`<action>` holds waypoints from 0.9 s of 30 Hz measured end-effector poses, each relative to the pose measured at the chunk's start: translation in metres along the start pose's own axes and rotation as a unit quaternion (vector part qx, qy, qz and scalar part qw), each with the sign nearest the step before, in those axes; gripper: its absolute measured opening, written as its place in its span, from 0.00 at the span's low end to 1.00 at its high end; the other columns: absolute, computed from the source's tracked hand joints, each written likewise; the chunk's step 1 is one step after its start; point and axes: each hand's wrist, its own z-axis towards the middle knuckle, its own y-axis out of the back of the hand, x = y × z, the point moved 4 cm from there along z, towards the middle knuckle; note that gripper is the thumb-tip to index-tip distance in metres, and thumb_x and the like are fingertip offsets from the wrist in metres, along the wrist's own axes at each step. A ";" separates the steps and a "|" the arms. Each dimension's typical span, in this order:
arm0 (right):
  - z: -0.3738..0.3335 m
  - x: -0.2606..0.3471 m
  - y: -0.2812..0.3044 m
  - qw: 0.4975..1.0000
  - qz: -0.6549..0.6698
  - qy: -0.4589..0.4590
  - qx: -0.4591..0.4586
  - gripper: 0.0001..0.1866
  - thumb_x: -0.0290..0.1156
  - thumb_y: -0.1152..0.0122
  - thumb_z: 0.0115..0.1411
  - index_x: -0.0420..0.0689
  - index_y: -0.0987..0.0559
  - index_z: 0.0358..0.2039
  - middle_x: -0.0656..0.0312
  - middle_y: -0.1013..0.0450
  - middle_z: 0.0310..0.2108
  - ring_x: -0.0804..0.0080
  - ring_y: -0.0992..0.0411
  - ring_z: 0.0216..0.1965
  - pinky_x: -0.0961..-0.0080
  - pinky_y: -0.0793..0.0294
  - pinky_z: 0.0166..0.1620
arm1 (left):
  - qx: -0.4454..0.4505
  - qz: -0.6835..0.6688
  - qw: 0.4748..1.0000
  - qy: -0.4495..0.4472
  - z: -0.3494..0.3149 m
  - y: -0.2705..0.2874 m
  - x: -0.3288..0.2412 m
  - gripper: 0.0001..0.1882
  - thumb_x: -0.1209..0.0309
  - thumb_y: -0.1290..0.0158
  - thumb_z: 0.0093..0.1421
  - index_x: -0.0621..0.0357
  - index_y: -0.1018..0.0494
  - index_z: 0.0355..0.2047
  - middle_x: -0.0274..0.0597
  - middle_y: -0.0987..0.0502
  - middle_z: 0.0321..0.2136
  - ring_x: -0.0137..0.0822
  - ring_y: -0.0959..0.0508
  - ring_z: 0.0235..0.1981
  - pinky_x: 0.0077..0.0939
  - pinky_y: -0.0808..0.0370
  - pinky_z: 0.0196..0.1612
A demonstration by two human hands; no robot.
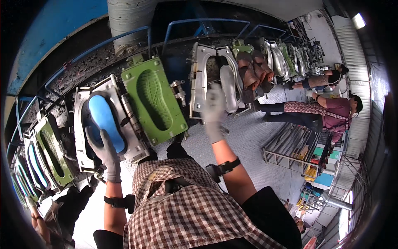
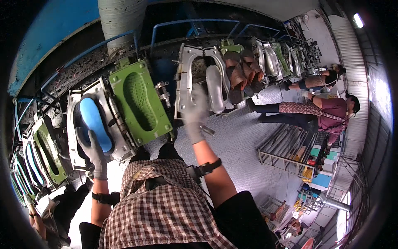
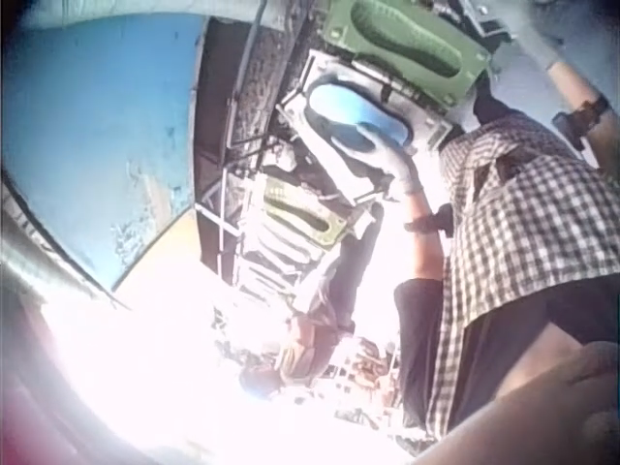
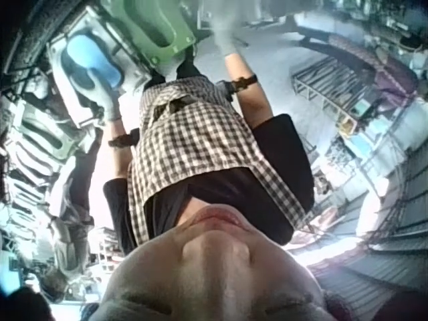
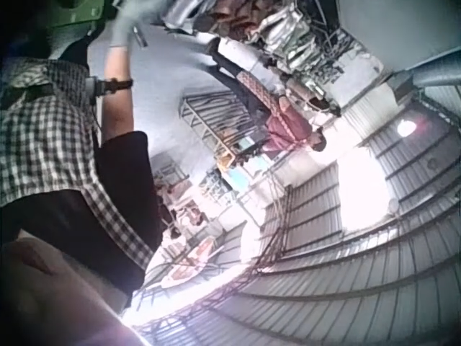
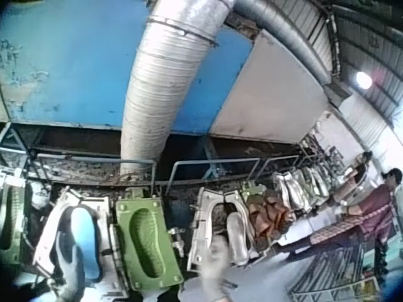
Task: Operator places sandal components onto a production line machine to attach the sole and upper.
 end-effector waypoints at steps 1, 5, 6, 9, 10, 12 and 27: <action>0.024 -0.040 0.036 0.995 -0.077 0.016 -0.064 0.14 0.33 0.41 0.65 0.36 0.23 0.46 0.50 0.23 0.44 0.63 0.25 0.44 0.68 0.26 0.49 | 0.023 -0.010 0.999 -0.034 -0.009 -0.016 -0.014 0.31 0.66 0.47 0.70 0.65 0.43 0.69 0.50 0.35 0.65 0.38 0.35 0.65 0.31 0.35 0.64; 0.080 -0.198 0.130 0.945 -0.009 -0.115 -0.305 0.24 0.33 0.36 0.61 0.35 0.26 0.56 0.47 0.23 0.47 0.60 0.24 0.50 0.70 0.28 0.56 | 0.219 -0.142 0.965 -0.022 -0.074 -0.135 -0.098 0.25 0.72 0.52 0.71 0.64 0.38 0.67 0.49 0.32 0.65 0.39 0.32 0.65 0.32 0.38 0.68; 0.093 -0.198 0.128 0.963 -0.106 -0.132 -0.210 0.29 0.34 0.33 0.58 0.32 0.28 0.57 0.43 0.24 0.50 0.53 0.25 0.52 0.65 0.27 0.57 | 0.273 -0.139 0.952 -0.019 -0.091 -0.165 -0.107 0.26 0.72 0.51 0.71 0.64 0.39 0.67 0.49 0.31 0.64 0.39 0.32 0.65 0.32 0.37 0.68; 0.121 -0.220 0.134 0.972 -0.144 -0.159 -0.093 0.34 0.35 0.29 0.55 0.30 0.29 0.58 0.43 0.25 0.52 0.51 0.25 0.53 0.62 0.26 0.56 | 0.448 -0.156 0.880 0.035 -0.150 -0.273 -0.133 0.30 0.72 0.49 0.71 0.59 0.44 0.70 0.48 0.33 0.65 0.39 0.34 0.66 0.31 0.36 0.67; 0.127 -0.234 0.142 0.978 -0.095 -0.170 -0.076 0.34 0.34 0.28 0.54 0.31 0.28 0.58 0.47 0.24 0.50 0.55 0.24 0.51 0.64 0.25 0.55 | 0.472 -0.147 0.866 0.074 -0.168 -0.312 -0.132 0.33 0.69 0.48 0.71 0.59 0.48 0.72 0.50 0.35 0.66 0.40 0.32 0.65 0.33 0.35 0.66; 0.121 -0.206 0.120 0.925 0.182 -0.334 0.021 0.30 0.29 0.29 0.55 0.34 0.27 0.57 0.56 0.24 0.48 0.68 0.25 0.46 0.71 0.25 0.53 | 0.461 -0.171 0.851 0.183 -0.177 -0.366 -0.126 0.38 0.66 0.43 0.68 0.61 0.50 0.71 0.52 0.35 0.65 0.40 0.29 0.61 0.37 0.31 0.63; 0.182 -0.107 0.073 0.827 0.015 0.290 0.482 0.13 0.33 0.40 0.60 0.56 0.17 0.46 0.58 0.23 0.38 0.53 0.22 0.39 0.61 0.22 0.44 | 0.441 -0.233 0.824 0.270 -0.222 -0.437 -0.057 0.15 0.77 0.43 0.60 0.62 0.26 0.48 0.39 0.20 0.40 0.31 0.18 0.38 0.30 0.18 0.41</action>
